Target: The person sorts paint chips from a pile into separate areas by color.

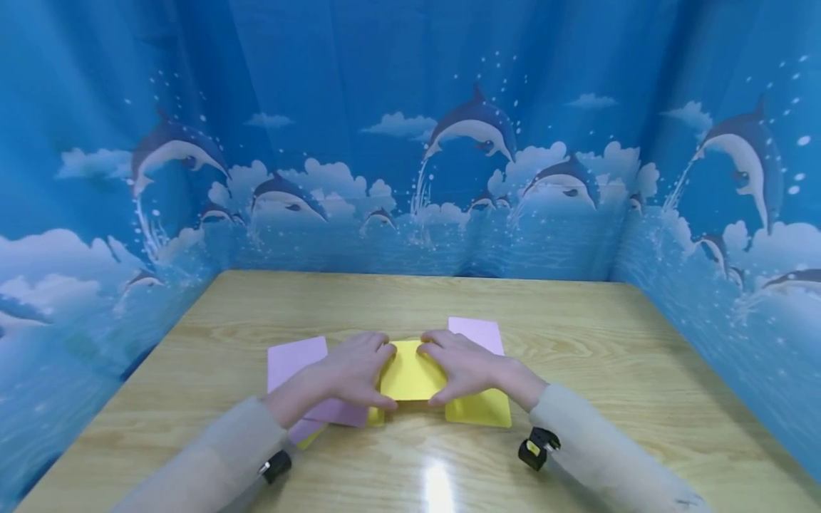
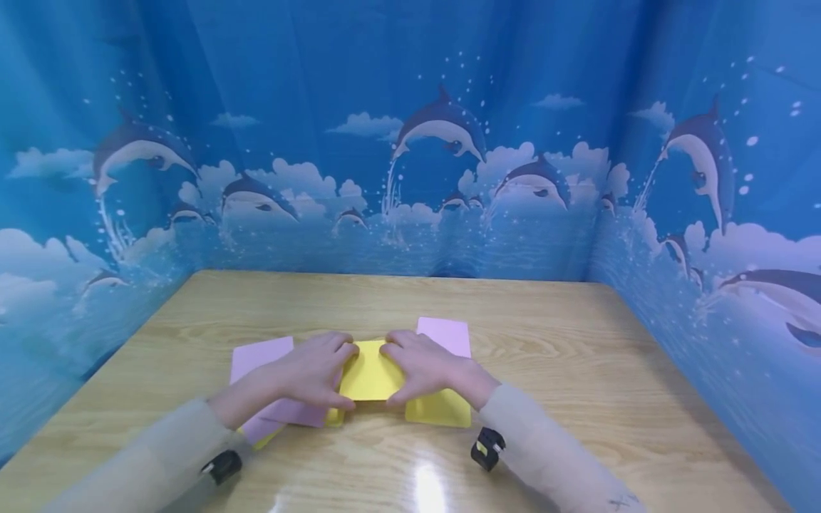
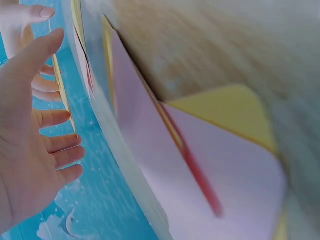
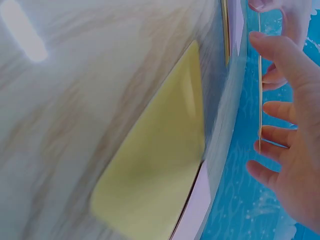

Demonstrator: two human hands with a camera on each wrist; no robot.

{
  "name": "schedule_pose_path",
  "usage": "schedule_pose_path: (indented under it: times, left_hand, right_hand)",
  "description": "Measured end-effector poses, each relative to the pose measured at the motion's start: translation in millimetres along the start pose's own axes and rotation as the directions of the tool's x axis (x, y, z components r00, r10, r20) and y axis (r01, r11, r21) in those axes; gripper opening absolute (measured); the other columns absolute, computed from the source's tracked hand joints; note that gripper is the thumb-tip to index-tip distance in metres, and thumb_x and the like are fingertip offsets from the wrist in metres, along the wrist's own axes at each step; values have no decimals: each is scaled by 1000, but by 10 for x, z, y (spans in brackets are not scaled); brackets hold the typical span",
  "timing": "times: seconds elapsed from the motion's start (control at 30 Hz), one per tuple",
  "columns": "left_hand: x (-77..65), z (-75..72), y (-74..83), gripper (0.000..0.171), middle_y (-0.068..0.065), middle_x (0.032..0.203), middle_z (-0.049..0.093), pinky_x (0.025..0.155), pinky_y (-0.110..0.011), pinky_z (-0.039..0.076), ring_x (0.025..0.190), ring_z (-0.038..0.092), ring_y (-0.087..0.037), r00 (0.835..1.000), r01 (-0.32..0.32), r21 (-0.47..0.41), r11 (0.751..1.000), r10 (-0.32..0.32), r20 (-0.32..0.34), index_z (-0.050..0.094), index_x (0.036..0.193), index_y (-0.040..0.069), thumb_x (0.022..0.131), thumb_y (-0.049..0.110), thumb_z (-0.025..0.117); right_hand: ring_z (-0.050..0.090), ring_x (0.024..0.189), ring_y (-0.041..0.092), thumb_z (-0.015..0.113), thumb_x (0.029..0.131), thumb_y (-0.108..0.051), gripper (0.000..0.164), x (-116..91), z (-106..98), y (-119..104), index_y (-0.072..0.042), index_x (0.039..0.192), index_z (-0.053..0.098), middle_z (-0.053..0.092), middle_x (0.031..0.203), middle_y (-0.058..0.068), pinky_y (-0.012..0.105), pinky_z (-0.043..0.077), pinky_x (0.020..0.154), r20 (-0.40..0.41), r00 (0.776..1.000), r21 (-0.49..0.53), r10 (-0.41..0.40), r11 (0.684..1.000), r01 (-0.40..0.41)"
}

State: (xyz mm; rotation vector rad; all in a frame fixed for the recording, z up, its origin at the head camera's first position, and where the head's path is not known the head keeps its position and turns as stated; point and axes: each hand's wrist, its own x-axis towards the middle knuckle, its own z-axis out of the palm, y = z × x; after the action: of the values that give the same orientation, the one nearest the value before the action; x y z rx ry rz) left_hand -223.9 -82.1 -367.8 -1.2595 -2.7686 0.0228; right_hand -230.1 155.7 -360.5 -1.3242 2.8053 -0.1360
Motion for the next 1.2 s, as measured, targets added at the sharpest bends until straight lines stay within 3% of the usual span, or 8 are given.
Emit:
schedule_pose_path:
  times: [0.33,0.67,1.0,1.2]
  left_hand:
    - [257,38,165,77,-7,105,49,89,-35,42,97,47,-21,998,-44,82,996,40,50,52,110,8,69,73,56]
    - [480,59,410,84,-5,105,49,90,-34,41,98,46,-19,992,-96,135,986,84,91,51,116,7,71,78,49]
    - [639,115,584,78,0,97,47,79,-29,40,89,46,-15,986,-164,204,965,154,66,52,104,13,70,82,43]
    - [709,151,622,77,2,93,43,76,-28,39,87,43,-13,985,-164,202,966,147,94,51,103,14,69,83,43]
  right_hand:
    - [35,125,31,73,70,-48,80,-265,59,138,-5,131,44,36,137,18,48,34,100,11,999,65,35,997,-35]
    - [40,118,30,75,67,-45,78,-554,116,250,-2,126,48,42,130,17,45,39,96,-14,999,47,40,998,-40]
    - [43,111,25,74,66,-51,79,-780,124,315,-2,122,50,44,123,14,41,41,92,-35,999,-11,19,1000,-19]
    - [44,110,26,75,66,-49,77,-831,166,360,-2,122,50,45,123,15,42,42,90,-32,999,-9,21,1000,-21]
